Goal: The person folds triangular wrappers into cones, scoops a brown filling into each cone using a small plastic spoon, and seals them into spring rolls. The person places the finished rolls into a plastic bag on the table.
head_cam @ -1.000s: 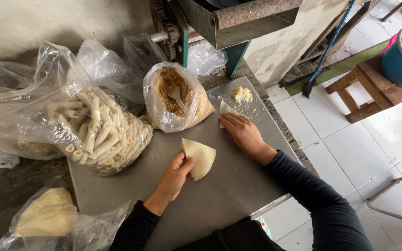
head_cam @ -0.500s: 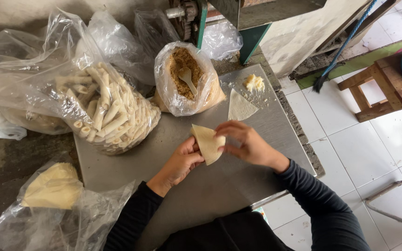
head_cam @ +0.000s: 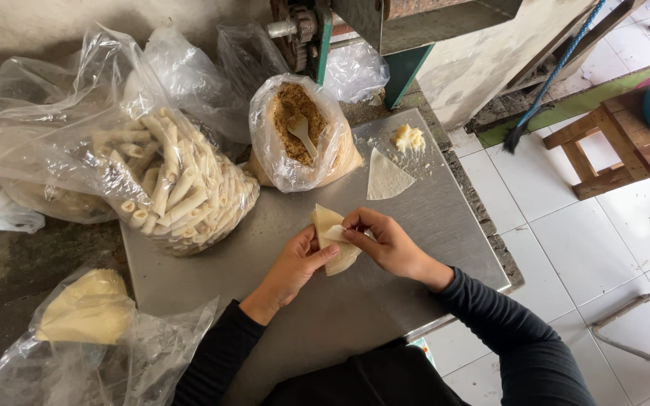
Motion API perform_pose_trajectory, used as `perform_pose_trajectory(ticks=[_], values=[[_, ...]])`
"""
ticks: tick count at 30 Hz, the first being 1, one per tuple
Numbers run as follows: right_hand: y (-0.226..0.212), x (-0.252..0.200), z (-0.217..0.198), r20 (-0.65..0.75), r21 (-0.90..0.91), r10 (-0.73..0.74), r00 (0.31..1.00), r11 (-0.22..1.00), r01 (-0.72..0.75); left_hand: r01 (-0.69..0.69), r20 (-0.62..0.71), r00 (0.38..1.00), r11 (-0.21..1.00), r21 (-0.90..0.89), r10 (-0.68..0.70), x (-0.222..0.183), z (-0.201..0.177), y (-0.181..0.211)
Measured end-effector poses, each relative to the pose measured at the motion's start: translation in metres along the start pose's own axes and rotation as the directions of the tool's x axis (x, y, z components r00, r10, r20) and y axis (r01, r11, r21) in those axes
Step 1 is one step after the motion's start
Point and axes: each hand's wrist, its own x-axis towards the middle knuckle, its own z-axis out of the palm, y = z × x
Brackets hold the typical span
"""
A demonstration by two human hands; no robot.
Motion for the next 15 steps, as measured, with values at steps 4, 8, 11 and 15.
perform_pose_trajectory(ticks=[4,8,11,15], values=[[0.008,0.001,-0.002,0.054,0.227,0.073,0.996,0.97,-0.083,-0.034,-0.057,0.998,0.999,0.038,0.036,0.002,0.002,-0.007],[0.012,0.002,-0.005,0.074,0.192,-0.001,0.997,0.981,-0.013,-0.085,-0.032,0.996,0.996,0.039,0.087,-0.001,0.004,-0.006],[0.013,0.0,-0.004,0.07,0.204,-0.009,0.997,0.979,-0.006,-0.097,-0.023,0.995,0.995,0.039,0.098,-0.003,0.007,-0.002],[0.013,-0.002,-0.003,0.063,0.191,0.047,0.997,0.98,-0.059,-0.069,-0.069,0.995,0.995,0.075,0.074,-0.002,0.009,-0.001]])
